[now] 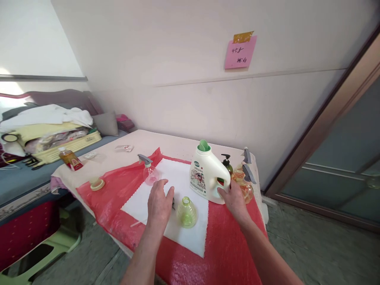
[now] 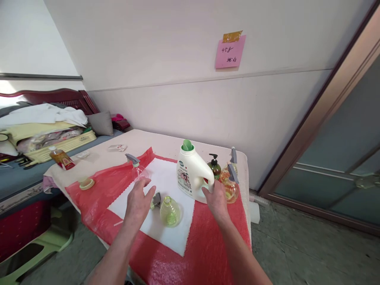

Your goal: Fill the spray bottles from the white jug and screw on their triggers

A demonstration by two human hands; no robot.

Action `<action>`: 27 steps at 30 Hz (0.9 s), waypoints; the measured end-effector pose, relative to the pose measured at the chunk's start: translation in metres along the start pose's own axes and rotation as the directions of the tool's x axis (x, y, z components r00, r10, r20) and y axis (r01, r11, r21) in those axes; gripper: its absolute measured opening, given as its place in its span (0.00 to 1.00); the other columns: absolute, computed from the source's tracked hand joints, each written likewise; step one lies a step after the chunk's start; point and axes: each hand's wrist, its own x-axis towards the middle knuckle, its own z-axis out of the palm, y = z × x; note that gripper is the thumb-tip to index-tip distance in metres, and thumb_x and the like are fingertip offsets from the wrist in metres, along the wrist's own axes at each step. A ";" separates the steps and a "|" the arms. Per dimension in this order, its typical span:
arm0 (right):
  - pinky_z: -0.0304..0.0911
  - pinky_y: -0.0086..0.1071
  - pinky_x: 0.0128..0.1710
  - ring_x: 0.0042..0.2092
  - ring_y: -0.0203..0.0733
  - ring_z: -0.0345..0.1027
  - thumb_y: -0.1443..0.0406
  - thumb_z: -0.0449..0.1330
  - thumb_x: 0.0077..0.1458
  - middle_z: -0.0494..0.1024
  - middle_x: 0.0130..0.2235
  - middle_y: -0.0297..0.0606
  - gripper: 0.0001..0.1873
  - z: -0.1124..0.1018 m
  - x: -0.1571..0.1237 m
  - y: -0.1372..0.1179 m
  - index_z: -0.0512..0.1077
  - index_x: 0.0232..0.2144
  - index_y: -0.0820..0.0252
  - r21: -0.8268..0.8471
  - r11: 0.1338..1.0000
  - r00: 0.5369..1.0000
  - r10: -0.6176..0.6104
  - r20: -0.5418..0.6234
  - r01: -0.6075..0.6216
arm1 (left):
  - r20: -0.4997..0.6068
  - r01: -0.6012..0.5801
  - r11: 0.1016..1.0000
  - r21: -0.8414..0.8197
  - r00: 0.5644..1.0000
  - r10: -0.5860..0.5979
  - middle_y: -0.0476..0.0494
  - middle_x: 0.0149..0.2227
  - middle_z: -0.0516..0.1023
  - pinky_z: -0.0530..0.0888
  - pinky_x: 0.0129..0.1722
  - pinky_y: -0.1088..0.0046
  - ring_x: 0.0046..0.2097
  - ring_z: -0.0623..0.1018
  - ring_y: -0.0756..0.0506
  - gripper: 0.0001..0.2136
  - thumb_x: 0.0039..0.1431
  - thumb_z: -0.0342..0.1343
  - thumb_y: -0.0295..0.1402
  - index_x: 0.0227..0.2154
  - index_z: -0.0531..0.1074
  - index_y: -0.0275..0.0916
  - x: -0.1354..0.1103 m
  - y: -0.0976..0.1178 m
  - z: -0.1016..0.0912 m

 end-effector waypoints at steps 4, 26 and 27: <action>0.62 0.37 0.32 0.35 0.48 0.68 0.52 0.54 0.46 0.73 0.33 0.39 0.21 0.005 -0.012 0.002 0.65 0.37 0.60 -0.046 0.997 0.997 0.058 0.048 -0.056 | -0.089 -0.095 0.975 -0.202 0.993 0.079 0.42 0.42 0.76 0.70 0.47 0.64 0.46 0.74 0.42 0.07 0.59 0.51 0.32 0.40 0.70 0.39 -0.015 0.023 0.002; 0.59 0.38 0.27 0.26 0.48 0.67 0.34 0.54 0.35 0.74 0.24 0.33 0.29 -0.187 0.003 -0.073 0.72 0.30 0.44 -0.575 0.813 0.989 0.140 0.051 -0.086 | 0.372 0.429 -0.090 -0.899 0.856 0.357 0.34 0.53 0.74 0.68 0.53 0.54 0.55 0.72 0.33 0.35 0.46 0.66 0.32 0.59 0.61 0.38 -0.072 0.132 -0.005; 0.59 0.39 0.27 0.25 0.49 0.67 0.33 0.54 0.34 0.74 0.24 0.32 0.29 -0.193 0.003 -0.071 0.73 0.30 0.43 -0.614 0.782 0.983 0.176 0.050 -0.108 | 0.373 0.443 -0.134 -0.886 0.855 0.361 0.34 0.52 0.74 0.67 0.53 0.54 0.55 0.72 0.33 0.35 0.46 0.66 0.31 0.58 0.62 0.37 -0.073 0.136 -0.004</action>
